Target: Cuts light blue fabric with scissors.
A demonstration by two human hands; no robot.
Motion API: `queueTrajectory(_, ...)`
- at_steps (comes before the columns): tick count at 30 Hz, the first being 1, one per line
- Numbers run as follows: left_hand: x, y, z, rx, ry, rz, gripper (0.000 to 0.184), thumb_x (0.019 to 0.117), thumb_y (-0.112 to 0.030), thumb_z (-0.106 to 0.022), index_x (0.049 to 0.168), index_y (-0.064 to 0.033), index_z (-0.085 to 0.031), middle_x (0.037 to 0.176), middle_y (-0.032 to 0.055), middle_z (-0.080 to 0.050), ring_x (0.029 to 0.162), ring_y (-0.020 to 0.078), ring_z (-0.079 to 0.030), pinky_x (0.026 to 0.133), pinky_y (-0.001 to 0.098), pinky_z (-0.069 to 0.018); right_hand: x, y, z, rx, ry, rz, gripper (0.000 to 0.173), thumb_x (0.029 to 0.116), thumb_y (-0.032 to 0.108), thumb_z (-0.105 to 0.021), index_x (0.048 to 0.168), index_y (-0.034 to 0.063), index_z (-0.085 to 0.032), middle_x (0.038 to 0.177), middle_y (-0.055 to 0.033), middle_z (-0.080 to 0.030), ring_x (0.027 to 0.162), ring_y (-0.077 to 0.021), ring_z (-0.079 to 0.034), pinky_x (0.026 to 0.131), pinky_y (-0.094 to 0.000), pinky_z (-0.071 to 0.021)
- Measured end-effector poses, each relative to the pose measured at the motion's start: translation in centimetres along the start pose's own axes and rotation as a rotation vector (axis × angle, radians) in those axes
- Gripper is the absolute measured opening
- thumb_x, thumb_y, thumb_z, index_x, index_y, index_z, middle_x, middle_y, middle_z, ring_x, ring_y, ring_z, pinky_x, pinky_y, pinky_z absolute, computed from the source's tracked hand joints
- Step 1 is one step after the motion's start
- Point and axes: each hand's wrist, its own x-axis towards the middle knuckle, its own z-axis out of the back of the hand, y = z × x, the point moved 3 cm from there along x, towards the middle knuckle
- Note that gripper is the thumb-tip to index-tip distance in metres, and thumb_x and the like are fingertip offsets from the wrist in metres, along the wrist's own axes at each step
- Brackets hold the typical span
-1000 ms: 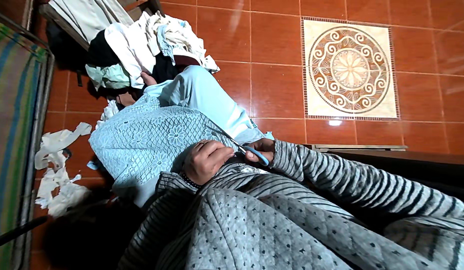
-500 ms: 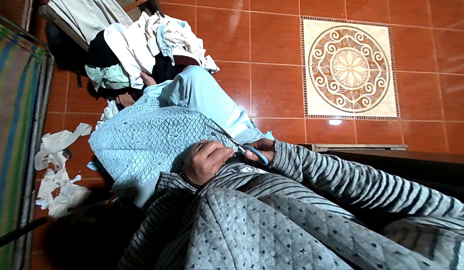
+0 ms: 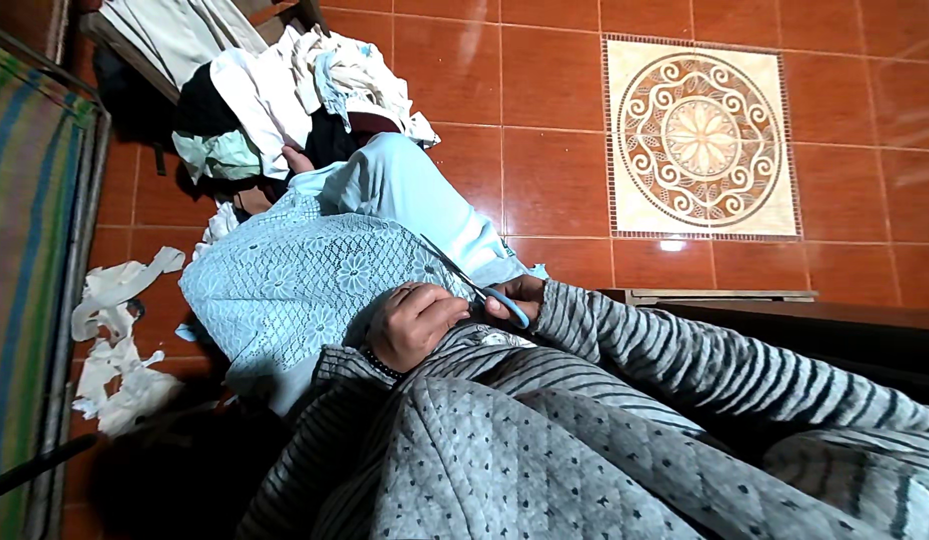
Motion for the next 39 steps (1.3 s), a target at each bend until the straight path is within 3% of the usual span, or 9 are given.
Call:
queueTrajectory(15, 0.0, 0.0, 0.0, -0.052, -0.008, 0.002, 0.022, 0.1015, -0.023, -0.064, 0.093, -0.0054, -0.074, 0.083, 0.0097, -0.068, 0.081, 0.0152, -0.067, 0.081, 0.0224, -0.0546, 0.2, 2.2, -0.7, -0.039, -0.034, -0.118, 0.025, 0.1015, 0.009, -0.057, 0.077, 0.0084, -0.062, 0.062, 0.0114, -0.058, 0.056, 0.0053, -0.053, 0.058, -0.0139, -0.0458)
queueTrajectory(22, 0.1, -0.2, 0.1, -0.052, -0.009, -0.013, 0.023, 0.1018, -0.024, -0.064, 0.093, -0.0055, -0.074, 0.083, 0.0094, -0.068, 0.08, 0.0153, -0.066, 0.08, 0.0221, -0.0539, 1.2, 1.9, -0.9, 0.032, -0.023, -0.048, 0.027, 0.1008, 0.011, -0.055, 0.075, 0.0126, -0.062, 0.061, 0.0134, -0.06, 0.056, 0.0065, -0.055, 0.057, -0.0132, -0.0469)
queueTrajectory(32, -0.1, -0.3, -0.1, -0.075, -0.004, -0.021, 0.023, 0.102, -0.024, -0.064, 0.094, -0.0057, -0.074, 0.082, 0.0095, -0.067, 0.08, 0.015, -0.066, 0.08, 0.022, -0.0542, 1.2, 2.0, -0.9, 0.039, -0.031, -0.094, 0.025, 0.1015, 0.011, -0.058, 0.077, 0.0093, -0.063, 0.063, 0.0099, -0.062, 0.056, 0.0034, -0.058, 0.059, -0.0155, -0.0493)
queueTrajectory(35, -0.1, -0.3, -0.1, -0.079, -0.005, -0.032, 0.024, 0.1023, -0.025, -0.063, 0.095, -0.0054, -0.074, 0.082, 0.0095, -0.066, 0.079, 0.015, -0.066, 0.08, 0.0219, -0.054, 2.0, 1.3, -0.7, 0.09, -0.033, -0.036, 0.026, 0.1, 0.013, -0.059, 0.074, 0.0125, -0.063, 0.062, 0.0105, -0.064, 0.055, 0.0034, -0.059, 0.056, -0.0156, -0.0504)
queueTrajectory(39, 0.0, -0.4, 0.0, -0.083, 0.002, -0.034, 0.024, 0.1025, -0.025, -0.063, 0.095, -0.0051, -0.074, 0.083, 0.0098, -0.067, 0.08, 0.015, -0.066, 0.08, 0.0223, -0.0542, 2.7, 1.5, -0.6, 0.067, 0.0, -0.059, 0.026, 0.1028, 0.017, -0.056, 0.079, 0.0094, -0.064, 0.061, 0.0088, -0.063, 0.054, 0.0015, -0.06, 0.055, -0.0163, -0.0516)
